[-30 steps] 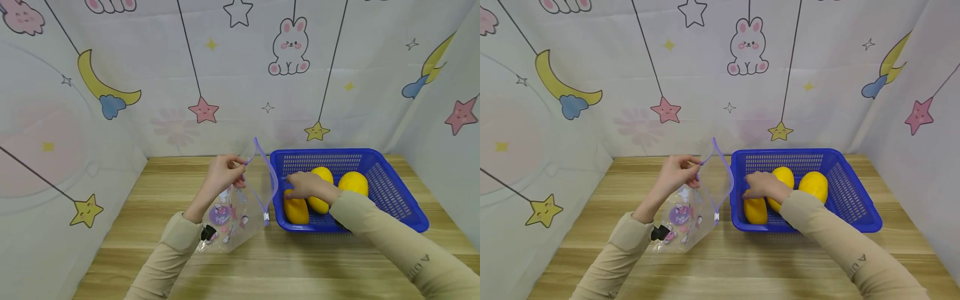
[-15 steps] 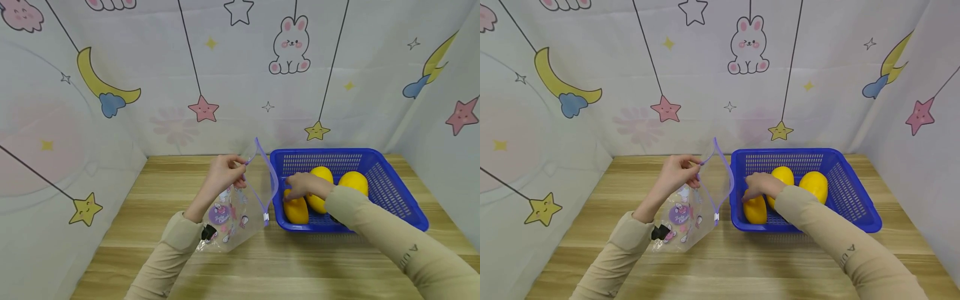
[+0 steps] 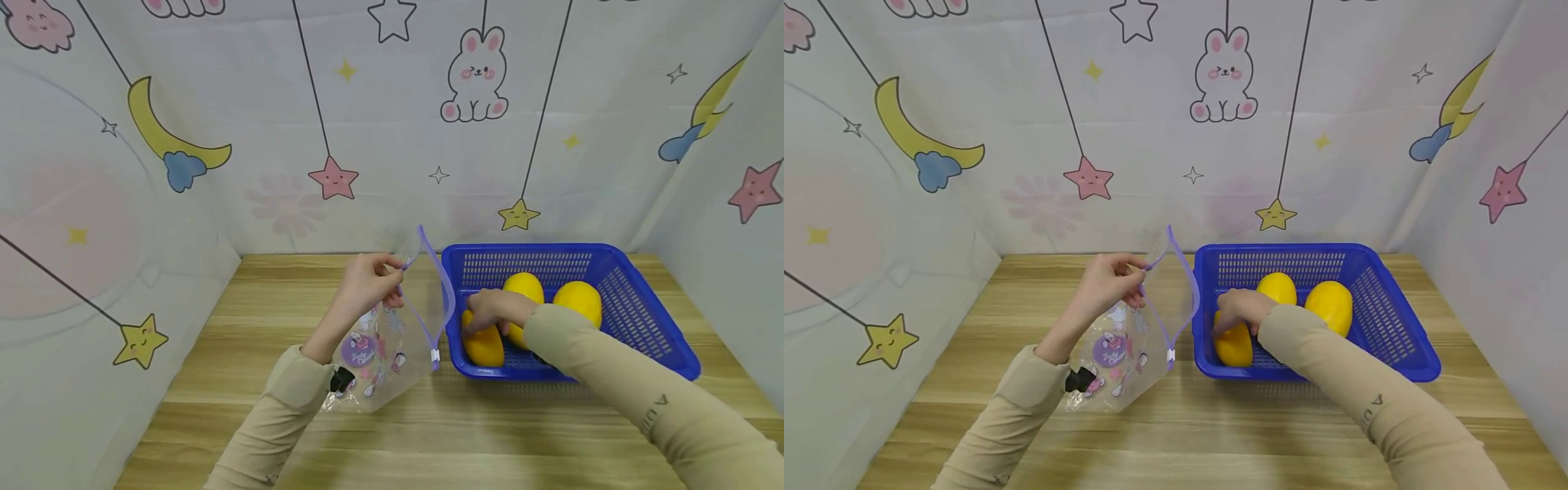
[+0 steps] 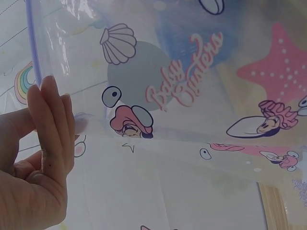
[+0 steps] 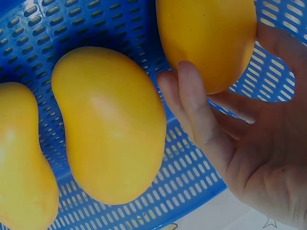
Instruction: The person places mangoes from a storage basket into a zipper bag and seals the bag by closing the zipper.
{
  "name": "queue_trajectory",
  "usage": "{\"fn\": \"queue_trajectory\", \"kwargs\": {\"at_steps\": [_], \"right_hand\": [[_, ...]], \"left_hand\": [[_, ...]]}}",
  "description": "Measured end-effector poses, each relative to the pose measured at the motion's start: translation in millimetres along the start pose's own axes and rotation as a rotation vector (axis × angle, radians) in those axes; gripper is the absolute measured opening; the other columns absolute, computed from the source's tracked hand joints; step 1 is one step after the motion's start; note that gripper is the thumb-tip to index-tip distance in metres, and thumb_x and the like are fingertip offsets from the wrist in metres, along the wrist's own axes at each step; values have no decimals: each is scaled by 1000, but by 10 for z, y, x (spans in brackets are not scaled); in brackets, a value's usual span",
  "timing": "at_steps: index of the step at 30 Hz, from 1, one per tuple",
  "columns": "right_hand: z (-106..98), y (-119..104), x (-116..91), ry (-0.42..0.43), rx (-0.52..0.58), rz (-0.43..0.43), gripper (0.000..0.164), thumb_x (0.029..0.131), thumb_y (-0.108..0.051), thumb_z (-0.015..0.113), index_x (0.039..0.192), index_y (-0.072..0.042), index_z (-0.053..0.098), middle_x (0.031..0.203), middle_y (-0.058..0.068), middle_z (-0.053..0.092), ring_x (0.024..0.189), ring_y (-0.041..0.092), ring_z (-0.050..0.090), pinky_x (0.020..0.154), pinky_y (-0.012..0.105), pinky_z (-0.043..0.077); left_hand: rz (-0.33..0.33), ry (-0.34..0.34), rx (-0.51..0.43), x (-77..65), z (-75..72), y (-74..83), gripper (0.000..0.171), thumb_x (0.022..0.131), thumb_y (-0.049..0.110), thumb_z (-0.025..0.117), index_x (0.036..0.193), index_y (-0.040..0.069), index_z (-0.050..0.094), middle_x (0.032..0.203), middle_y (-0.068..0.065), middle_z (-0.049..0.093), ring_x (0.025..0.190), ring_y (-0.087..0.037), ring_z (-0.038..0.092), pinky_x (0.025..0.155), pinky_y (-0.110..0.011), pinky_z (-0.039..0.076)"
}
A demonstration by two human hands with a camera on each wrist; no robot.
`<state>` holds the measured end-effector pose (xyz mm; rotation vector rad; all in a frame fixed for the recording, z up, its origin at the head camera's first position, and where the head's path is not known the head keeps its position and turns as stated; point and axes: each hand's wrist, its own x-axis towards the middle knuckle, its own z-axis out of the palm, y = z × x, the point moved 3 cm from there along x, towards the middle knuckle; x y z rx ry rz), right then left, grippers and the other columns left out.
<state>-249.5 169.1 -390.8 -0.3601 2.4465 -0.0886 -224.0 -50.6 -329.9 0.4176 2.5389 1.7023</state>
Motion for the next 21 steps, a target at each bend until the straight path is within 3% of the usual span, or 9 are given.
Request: {"fn": "queue_trajectory", "kwargs": {"at_steps": [6,12,17,21], "right_hand": [[18,-26,31,-56,32,7,62,83,-34,70,131,-2,47,111,15,56,71,29,70,63,34,60],[29,-37,22,-93,49,25,66,81,-30,70,136,-4,45,124,18,54,71,29,68,70,39,61],[46,-43,53,-103,33,39,72,79,-29,70,140,-3,42,126,20,54,71,29,67,65,39,61],[59,-31,96,-112,116,69,76,79,-26,72,143,-4,39,131,22,51,84,30,64,63,42,61]], "left_hand": [[-16,-2,-3,-6,-7,-12,21,89,4,56,105,-1,68,67,-16,70,47,-15,66,52,-39,59],[-10,-4,-11,-17,-7,-5,21,89,4,56,106,-1,68,66,-17,70,47,-15,66,52,-38,59],[-10,-2,-13,-23,-17,4,21,89,4,56,105,-1,68,67,-17,70,47,-15,66,51,-37,58],[-8,-1,-11,-16,-24,-7,21,89,4,55,105,-2,68,67,-18,70,47,-14,66,50,-36,58]]}}
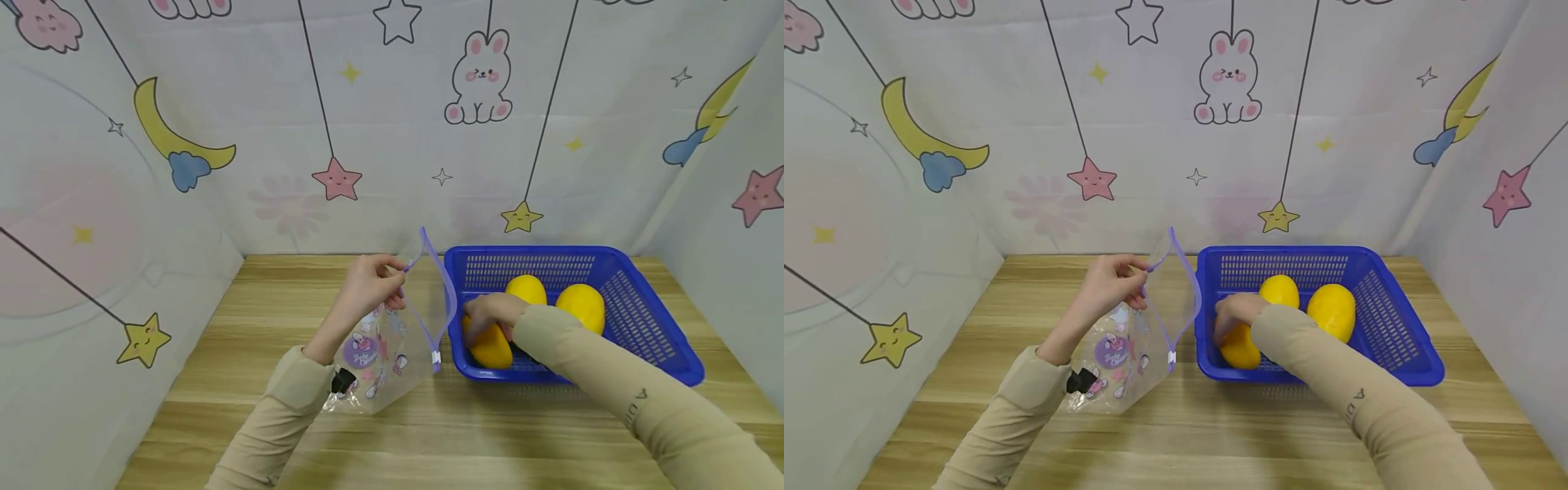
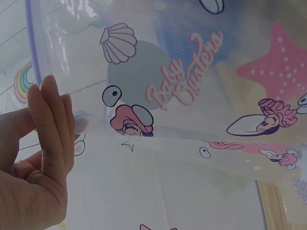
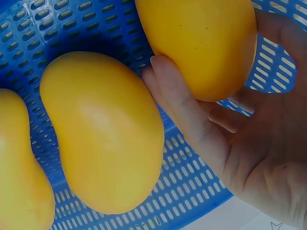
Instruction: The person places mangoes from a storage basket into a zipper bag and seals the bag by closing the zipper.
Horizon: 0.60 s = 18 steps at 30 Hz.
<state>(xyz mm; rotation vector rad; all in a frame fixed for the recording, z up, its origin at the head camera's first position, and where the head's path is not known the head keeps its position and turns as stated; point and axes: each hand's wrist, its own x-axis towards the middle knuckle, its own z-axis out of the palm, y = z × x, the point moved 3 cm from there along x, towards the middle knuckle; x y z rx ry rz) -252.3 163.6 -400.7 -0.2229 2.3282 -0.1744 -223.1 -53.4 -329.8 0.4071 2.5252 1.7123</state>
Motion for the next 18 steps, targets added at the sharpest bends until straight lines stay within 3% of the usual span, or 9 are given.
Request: {"fn": "queue_trajectory", "kwargs": {"at_steps": [6,12,18], "right_hand": [[25,14,0,-1,133,4,79,78,-20,75,145,-4,37,142,21,44,110,32,53,86,51,56],[31,0,-31,20,114,-9,86,78,-22,74,149,-4,28,149,26,34,117,37,49,80,52,58],[35,8,-62,6,124,6,97,79,-20,73,154,-6,15,158,25,19,132,40,40,89,55,54]], "left_hand": [[1,-6,4,4,12,0,21,88,3,56,105,-2,67,67,-17,70,47,-14,66,50,-35,58],[-1,-13,16,1,19,8,22,87,2,56,106,-1,67,68,-16,70,47,-14,66,52,-36,59],[-2,-14,20,2,24,19,22,87,2,56,106,-1,67,67,-16,70,47,-14,66,53,-39,59]]}}
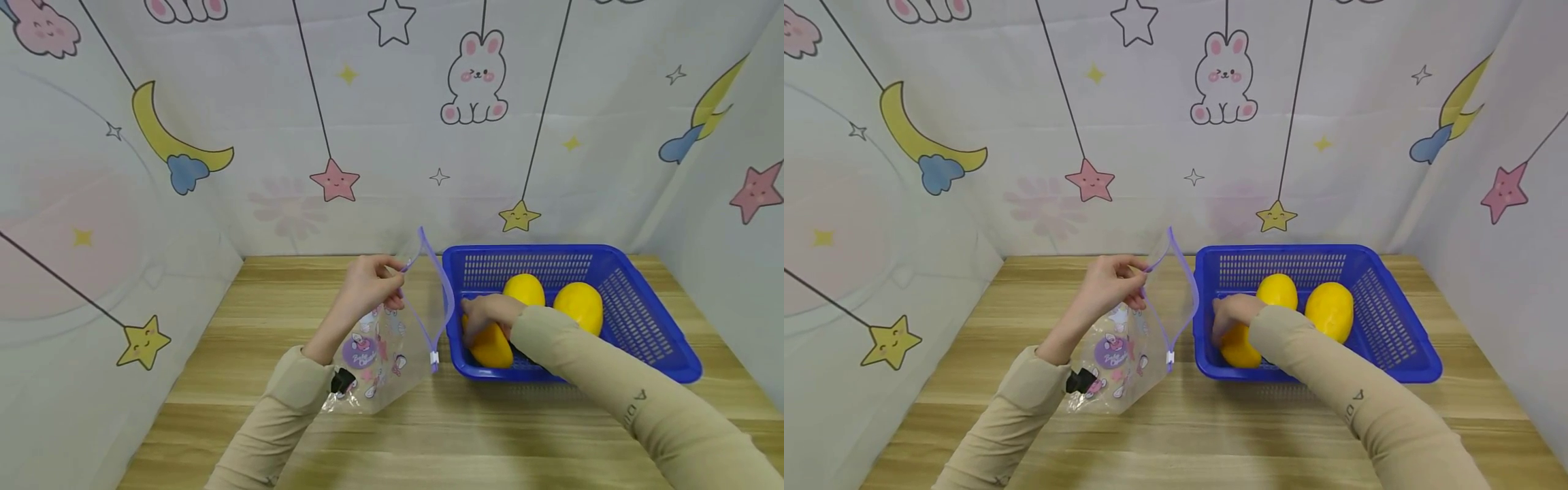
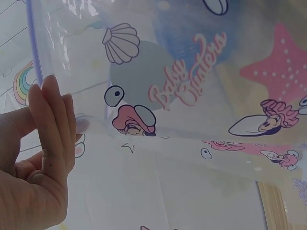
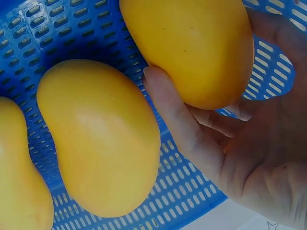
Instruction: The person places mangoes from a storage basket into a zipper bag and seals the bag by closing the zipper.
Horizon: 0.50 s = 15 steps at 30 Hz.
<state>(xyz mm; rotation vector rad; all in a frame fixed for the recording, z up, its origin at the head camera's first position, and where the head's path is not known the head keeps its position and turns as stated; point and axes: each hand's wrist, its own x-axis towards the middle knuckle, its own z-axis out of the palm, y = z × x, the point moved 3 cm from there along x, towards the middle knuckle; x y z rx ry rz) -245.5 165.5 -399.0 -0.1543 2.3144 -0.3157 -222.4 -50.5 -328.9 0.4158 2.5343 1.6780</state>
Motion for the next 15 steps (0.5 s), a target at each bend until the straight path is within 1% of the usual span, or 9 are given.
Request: {"fn": "queue_trajectory", "kwargs": {"at_steps": [4,8,10,11,13,15], "right_hand": [[-5,4,-11,-18,-14,2,96,79,-20,73,154,-8,15,158,23,18,135,42,39,84,56,56],[3,20,-18,-31,10,7,95,78,-19,74,154,-11,17,159,22,19,137,43,36,87,59,53],[7,28,-19,-33,26,8,95,78,-18,75,154,-12,18,159,21,19,138,43,33,91,60,51],[7,30,-23,-34,34,9,96,77,-17,76,154,-12,18,159,21,20,138,43,33,91,61,50],[4,30,-27,-36,16,-3,97,77,-17,77,154,-13,18,158,21,22,136,43,36,88,59,53],[-5,31,-29,-41,-20,-17,98,77,-18,77,155,-14,18,157,21,24,131,41,42,83,54,57]], "left_hand": [[3,-1,0,5,1,-9,22,87,3,56,106,-1,67,67,-16,70,47,-14,66,54,-42,59],[-1,-1,4,9,7,-22,22,88,4,56,106,-1,67,68,-16,70,47,-14,66,53,-41,59],[-2,0,6,9,8,-22,22,87,4,56,106,-1,67,68,-16,70,47,-14,66,53,-40,59],[-1,0,7,10,9,-20,22,87,4,56,107,-1,67,68,-16,70,47,-14,66,53,-40,59],[0,1,9,6,9,-14,22,87,4,56,107,-1,67,68,-16,70,47,-14,66,53,-40,59],[2,2,14,5,9,-8,22,87,4,56,107,0,67,68,-16,70,47,-14,66,53,-40,59]]}}
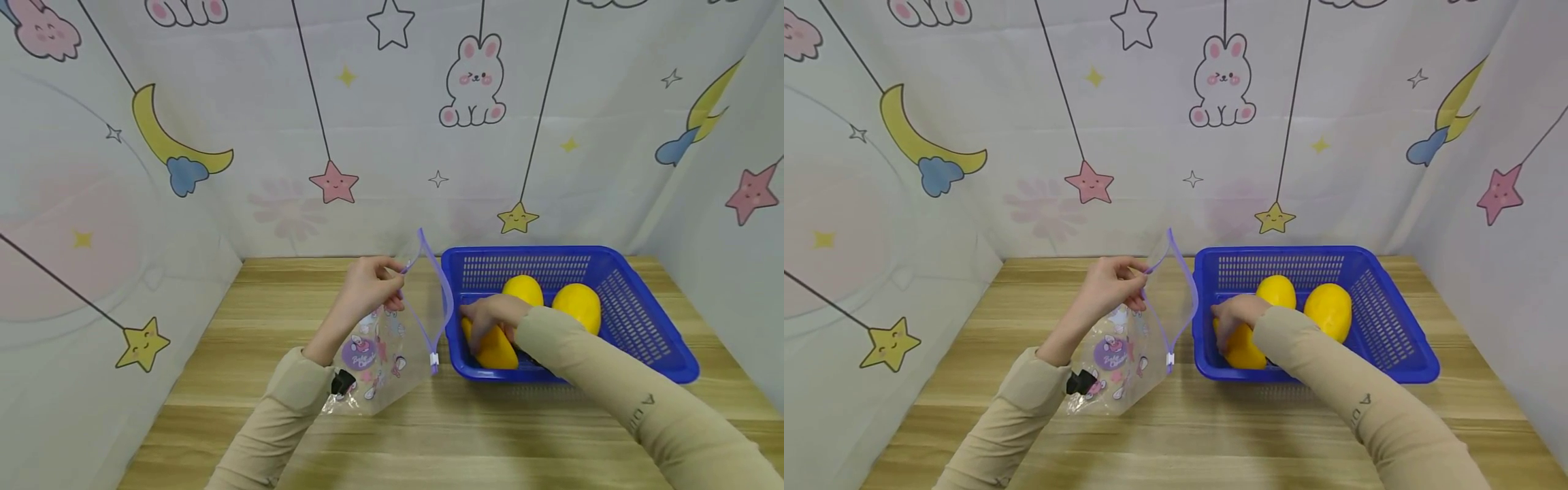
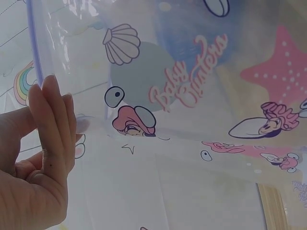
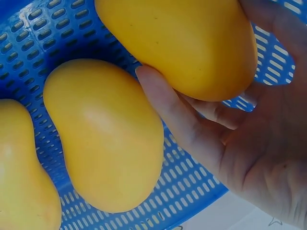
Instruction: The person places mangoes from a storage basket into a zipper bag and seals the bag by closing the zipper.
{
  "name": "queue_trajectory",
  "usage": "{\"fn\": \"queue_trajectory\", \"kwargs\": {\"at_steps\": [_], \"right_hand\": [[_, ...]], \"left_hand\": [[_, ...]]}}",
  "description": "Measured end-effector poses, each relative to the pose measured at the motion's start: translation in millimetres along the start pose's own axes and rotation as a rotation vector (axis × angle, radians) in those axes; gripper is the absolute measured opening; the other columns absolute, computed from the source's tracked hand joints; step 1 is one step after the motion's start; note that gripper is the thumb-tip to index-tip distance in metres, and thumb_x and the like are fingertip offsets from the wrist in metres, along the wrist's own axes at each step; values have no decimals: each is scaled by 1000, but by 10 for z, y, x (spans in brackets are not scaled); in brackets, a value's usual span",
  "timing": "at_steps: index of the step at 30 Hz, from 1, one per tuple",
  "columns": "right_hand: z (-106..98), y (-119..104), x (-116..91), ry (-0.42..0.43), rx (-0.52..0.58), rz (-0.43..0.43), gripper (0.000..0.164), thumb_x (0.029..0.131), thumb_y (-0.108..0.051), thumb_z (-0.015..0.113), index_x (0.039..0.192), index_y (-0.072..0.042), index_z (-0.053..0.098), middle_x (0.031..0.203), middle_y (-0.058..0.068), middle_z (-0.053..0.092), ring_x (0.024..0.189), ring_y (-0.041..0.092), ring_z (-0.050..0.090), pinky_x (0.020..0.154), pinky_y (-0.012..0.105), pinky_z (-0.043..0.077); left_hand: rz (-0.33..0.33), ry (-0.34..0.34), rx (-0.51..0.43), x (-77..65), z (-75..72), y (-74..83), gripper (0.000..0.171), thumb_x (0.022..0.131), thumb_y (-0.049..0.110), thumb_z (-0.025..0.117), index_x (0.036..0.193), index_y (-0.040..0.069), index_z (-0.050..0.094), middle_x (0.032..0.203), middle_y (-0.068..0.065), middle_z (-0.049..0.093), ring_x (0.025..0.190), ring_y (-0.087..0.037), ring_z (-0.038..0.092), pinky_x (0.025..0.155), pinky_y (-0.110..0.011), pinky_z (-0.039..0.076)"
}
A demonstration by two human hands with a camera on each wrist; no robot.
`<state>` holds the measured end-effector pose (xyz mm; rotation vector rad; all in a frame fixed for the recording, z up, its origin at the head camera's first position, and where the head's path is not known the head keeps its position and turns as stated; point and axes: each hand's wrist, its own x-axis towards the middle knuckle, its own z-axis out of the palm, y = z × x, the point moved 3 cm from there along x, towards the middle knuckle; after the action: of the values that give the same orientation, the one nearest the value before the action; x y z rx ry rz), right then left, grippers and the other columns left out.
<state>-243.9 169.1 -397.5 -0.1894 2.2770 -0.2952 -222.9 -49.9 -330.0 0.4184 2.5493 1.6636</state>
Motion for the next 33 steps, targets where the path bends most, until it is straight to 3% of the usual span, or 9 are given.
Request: {"fn": "queue_trajectory", "kwargs": {"at_steps": [4,10,15,20,25,28,33], "right_hand": [[-18,11,-16,-8,-77,-34,98,76,-22,78,154,-14,19,153,20,30,117,34,51,71,44,60],[-48,29,-94,3,-113,-56,90,75,-24,79,148,-16,27,142,19,43,109,29,55,73,46,60],[-58,12,-174,26,-141,-99,77,76,-23,79,140,-18,36,130,16,51,102,27,57,66,41,61],[-64,-25,-262,56,-168,-157,79,77,-23,79,142,-14,35,126,15,54,97,23,59,60,38,60],[-65,-37,-331,98,-168,-225,76,77,-24,79,139,-11,38,108,9,57,87,20,59,57,37,59],[-66,-35,-374,135,-182,-286,73,77,-25,79,136,-9,41,101,7,58,83,18,58,57,34,59],[-84,-33,-477,230,-205,-387,65,77,-27,79,129,-7,46,105,6,61,85,17,54,74,31,52]], "left_hand": [[0,-1,1,0,0,-1,22,88,4,56,106,0,67,68,-16,70,47,-14,66,53,-40,59],[-4,-4,-10,-2,-5,-15,22,88,3,56,106,-1,67,68,-16,70,47,-14,66,52,-39,59],[12,-6,-6,-10,-12,-13,22,88,3,56,106,-1,67,68,-16,70,47,-14,66,52,-37,59],[19,-6,-9,-20,-24,-6,22,88,3,57,106,-2,67,68,-16,70,47,-13,66,52,-38,59],[20,-5,-15,-20,-31,-8,21,88,3,56,106,-2,67,68,-16,70,47,-13,66,53,-39,59],[17,-3,-21,-21,-32,-8,21,88,3,56,105,-2,67,67,-16,70,47,-13,66,52,-37,59],[-2,-1,-37,-27,-28,2,20,88,2,56,103,-2,68,65,-15,69,46,-13,66,51,-36,58]]}}
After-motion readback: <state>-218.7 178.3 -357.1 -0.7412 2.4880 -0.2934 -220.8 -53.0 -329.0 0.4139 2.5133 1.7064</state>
